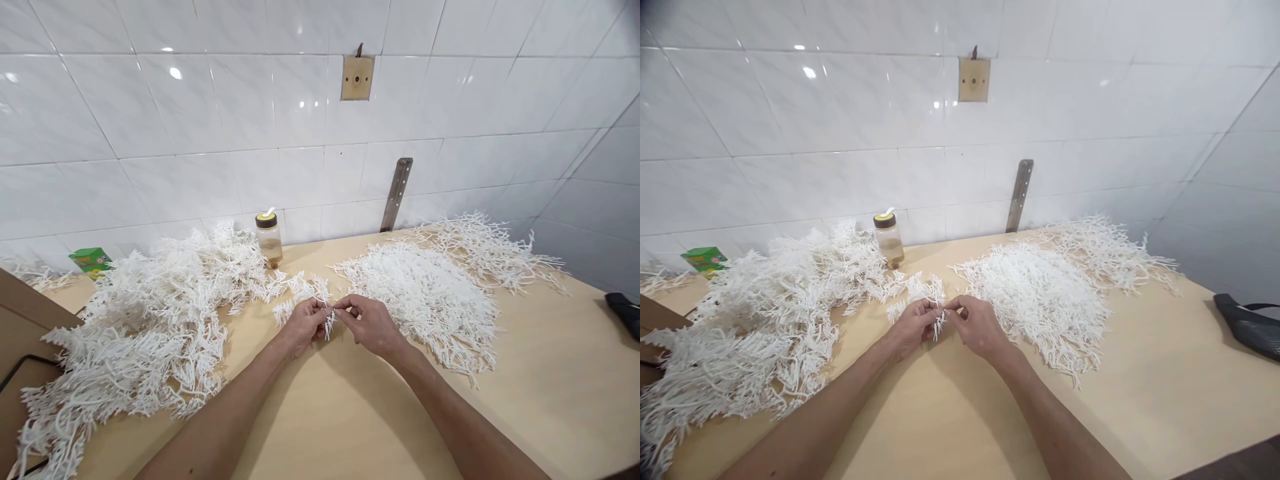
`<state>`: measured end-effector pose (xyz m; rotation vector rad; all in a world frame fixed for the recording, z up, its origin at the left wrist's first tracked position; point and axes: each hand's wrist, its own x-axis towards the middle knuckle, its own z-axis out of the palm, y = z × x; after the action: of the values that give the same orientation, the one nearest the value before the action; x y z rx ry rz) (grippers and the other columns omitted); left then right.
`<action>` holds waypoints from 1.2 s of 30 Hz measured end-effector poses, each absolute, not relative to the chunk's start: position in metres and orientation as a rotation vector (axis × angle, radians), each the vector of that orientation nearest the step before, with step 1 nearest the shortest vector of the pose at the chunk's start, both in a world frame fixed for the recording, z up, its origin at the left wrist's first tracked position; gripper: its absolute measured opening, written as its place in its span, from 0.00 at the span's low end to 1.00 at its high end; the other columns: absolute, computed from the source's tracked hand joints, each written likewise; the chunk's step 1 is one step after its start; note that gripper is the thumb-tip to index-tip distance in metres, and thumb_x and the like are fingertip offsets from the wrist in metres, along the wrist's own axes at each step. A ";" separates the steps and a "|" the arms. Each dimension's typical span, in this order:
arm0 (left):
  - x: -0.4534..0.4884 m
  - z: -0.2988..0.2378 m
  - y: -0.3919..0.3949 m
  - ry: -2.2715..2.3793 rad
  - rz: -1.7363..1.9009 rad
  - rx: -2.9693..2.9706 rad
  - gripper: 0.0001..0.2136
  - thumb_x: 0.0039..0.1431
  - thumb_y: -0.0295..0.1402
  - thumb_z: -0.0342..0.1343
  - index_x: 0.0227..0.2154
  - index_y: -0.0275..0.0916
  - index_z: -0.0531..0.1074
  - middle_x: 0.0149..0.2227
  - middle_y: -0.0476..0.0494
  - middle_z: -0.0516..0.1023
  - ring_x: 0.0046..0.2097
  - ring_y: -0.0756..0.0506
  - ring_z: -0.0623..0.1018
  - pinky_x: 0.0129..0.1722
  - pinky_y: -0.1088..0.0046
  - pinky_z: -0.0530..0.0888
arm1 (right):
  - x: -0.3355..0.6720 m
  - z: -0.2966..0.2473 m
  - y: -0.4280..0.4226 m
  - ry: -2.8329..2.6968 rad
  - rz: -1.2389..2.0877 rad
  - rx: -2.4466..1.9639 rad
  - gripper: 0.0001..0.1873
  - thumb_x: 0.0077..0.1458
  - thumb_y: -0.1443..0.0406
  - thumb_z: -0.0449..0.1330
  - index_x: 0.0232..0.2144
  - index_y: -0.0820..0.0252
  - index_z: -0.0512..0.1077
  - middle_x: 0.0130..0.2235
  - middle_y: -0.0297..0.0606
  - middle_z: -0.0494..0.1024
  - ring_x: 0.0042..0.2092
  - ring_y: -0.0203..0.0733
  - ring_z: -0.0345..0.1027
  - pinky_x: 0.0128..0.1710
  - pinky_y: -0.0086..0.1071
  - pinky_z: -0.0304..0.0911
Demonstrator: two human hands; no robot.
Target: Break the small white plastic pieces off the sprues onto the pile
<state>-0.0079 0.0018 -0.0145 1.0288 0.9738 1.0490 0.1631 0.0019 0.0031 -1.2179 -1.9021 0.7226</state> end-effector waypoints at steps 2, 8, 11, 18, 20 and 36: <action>-0.007 -0.016 0.003 0.972 1.050 1.034 0.23 0.42 0.48 0.69 0.31 0.37 0.67 0.22 0.54 0.65 0.22 0.55 0.63 0.22 0.77 0.59 | 0.164 -0.001 0.004 -1.964 0.577 -1.149 0.09 0.58 0.63 0.56 0.35 0.56 0.76 0.31 0.35 0.79 0.26 0.36 0.69 0.27 0.30 0.63; -0.005 -0.013 0.003 0.964 1.038 1.034 0.23 0.41 0.48 0.69 0.28 0.37 0.66 0.20 0.56 0.62 0.21 0.55 0.61 0.21 0.77 0.56 | 0.163 -0.008 0.005 -2.095 0.240 -1.002 0.08 0.59 0.69 0.53 0.34 0.59 0.72 0.35 0.38 0.76 0.29 0.36 0.68 0.31 0.30 0.61; -0.004 -0.009 0.001 0.940 0.998 1.021 0.22 0.43 0.47 0.68 0.27 0.37 0.64 0.20 0.56 0.60 0.21 0.56 0.59 0.21 0.77 0.52 | 0.162 -0.013 0.006 -2.092 0.143 -1.018 0.08 0.60 0.70 0.52 0.32 0.60 0.70 0.33 0.38 0.76 0.30 0.37 0.68 0.32 0.31 0.60; -0.003 -0.008 0.002 0.978 0.936 0.932 0.20 0.43 0.43 0.66 0.23 0.39 0.61 0.19 0.56 0.59 0.20 0.57 0.56 0.19 0.77 0.46 | 0.156 -0.021 0.006 -2.006 0.080 -1.049 0.08 0.61 0.70 0.53 0.31 0.59 0.70 0.30 0.35 0.76 0.29 0.37 0.67 0.32 0.30 0.59; -0.003 -0.009 0.002 0.973 0.948 0.893 0.19 0.43 0.42 0.66 0.22 0.39 0.60 0.19 0.56 0.58 0.20 0.57 0.56 0.19 0.77 0.45 | 0.154 -0.020 0.004 -1.992 0.062 -1.039 0.08 0.61 0.70 0.53 0.31 0.59 0.71 0.30 0.35 0.75 0.30 0.36 0.67 0.32 0.29 0.59; -0.005 -0.010 0.003 0.911 0.988 0.804 0.19 0.40 0.40 0.68 0.19 0.38 0.61 0.18 0.54 0.59 0.21 0.55 0.59 0.19 0.78 0.50 | 0.148 -0.022 0.001 -1.976 -0.057 -0.987 0.09 0.63 0.69 0.52 0.33 0.59 0.71 0.32 0.36 0.77 0.31 0.36 0.70 0.31 0.28 0.59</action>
<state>-0.0045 0.0033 -0.0099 0.8036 0.9106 0.9880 0.1482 0.0012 -0.0222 -0.9873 -1.9764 -0.0574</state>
